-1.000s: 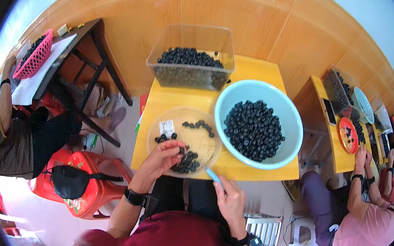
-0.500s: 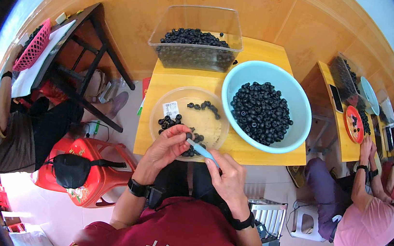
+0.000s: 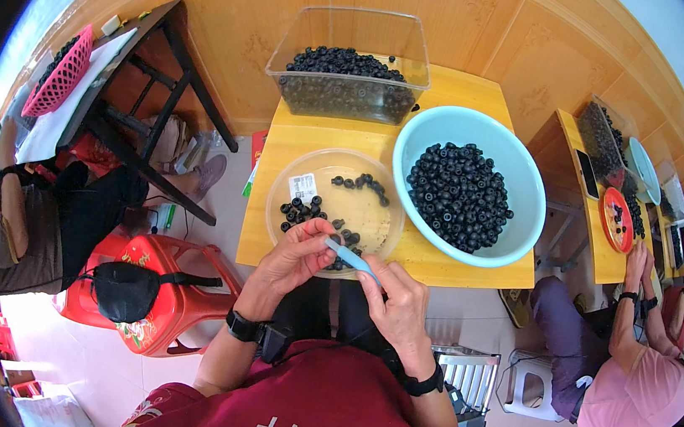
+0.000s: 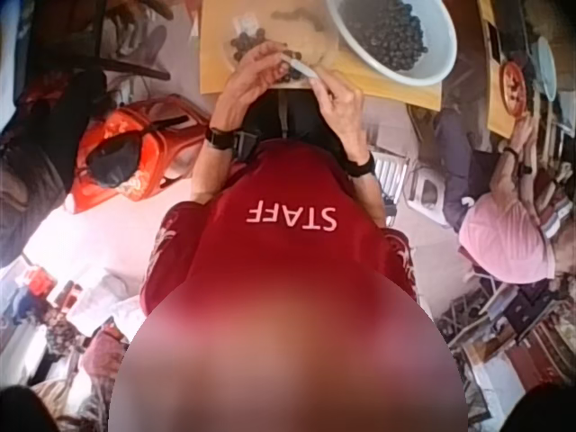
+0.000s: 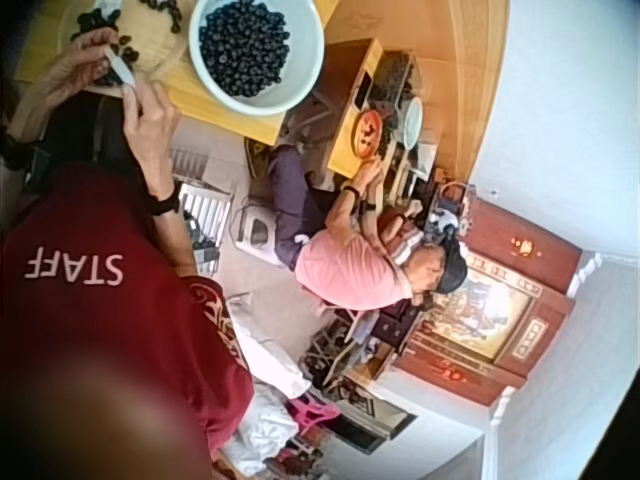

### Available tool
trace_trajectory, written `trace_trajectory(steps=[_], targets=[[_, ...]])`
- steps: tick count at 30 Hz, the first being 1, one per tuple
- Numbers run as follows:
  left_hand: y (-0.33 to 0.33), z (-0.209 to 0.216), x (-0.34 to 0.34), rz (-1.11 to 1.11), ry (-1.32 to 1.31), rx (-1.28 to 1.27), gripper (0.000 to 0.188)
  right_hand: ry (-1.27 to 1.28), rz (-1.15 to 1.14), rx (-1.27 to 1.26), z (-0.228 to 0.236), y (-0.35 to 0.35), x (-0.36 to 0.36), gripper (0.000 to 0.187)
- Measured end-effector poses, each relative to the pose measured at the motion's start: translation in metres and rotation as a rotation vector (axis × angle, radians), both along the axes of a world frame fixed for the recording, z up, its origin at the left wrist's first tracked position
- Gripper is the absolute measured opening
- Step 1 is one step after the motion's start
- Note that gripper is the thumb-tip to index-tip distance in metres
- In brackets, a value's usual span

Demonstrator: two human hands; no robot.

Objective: Manually sorting small black round objects (likely berries or seeds) by picking them individually and moving them between containers.

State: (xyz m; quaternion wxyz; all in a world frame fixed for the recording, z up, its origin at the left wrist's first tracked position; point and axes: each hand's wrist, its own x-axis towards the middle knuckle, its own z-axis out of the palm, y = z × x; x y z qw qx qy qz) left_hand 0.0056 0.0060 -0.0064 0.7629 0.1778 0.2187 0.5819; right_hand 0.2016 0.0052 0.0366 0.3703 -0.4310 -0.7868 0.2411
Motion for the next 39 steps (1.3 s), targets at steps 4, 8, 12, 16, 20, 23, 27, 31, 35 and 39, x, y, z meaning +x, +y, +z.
trace_trajectory(steps=[4, 8, 12, 16, 20, 23, 27, 31, 35, 39], targets=[[-0.001, -0.003, -0.003, -0.027, -0.022, 0.021, 0.014, -0.005, 0.008, 0.012, 0.0, -0.001, -0.001, 0.017], [-0.004, -0.001, -0.002, -0.033, 0.008, -0.022, 0.015, 0.011, 0.01, 0.022, -0.003, -0.002, 0.0, 0.017], [-0.005, -0.004, -0.002, -0.034, -0.018, -0.024, 0.015, 0.018, 0.014, 0.041, -0.003, -0.004, 0.002, 0.017], [-0.003, -0.01, -0.004, -0.052, -0.047, 0.002, 0.015, 0.026, 0.012, 0.035, -0.001, -0.004, 0.003, 0.018], [-0.004, -0.008, -0.003, -0.037, -0.036, -0.014, 0.014, -0.016, 0.003, 0.0, 0.0, -0.003, 0.002, 0.018], [-0.004, -0.011, -0.003, -0.038, -0.032, -0.009, 0.013, 0.018, 0.023, 0.045, -0.007, -0.001, 0.003, 0.018], [-0.005, -0.012, -0.003, -0.025, -0.042, -0.005, 0.012, 0.03, 0.027, 0.034, -0.005, -0.003, 0.001, 0.018], [-0.006, -0.012, -0.003, -0.015, -0.05, 0.011, 0.011, 0.003, 0.017, 0.03, -0.006, -0.004, 0.001, 0.018], [-0.008, -0.014, -0.003, -0.011, -0.049, 0.008, 0.01, 0.013, 0.024, 0.043, -0.007, -0.006, 0.0, 0.017], [-0.013, -0.003, -0.009, -0.093, -0.107, 0.056, 0.01, -0.004, 0.011, 0.028, -0.01, -0.002, 0.002, 0.016]])
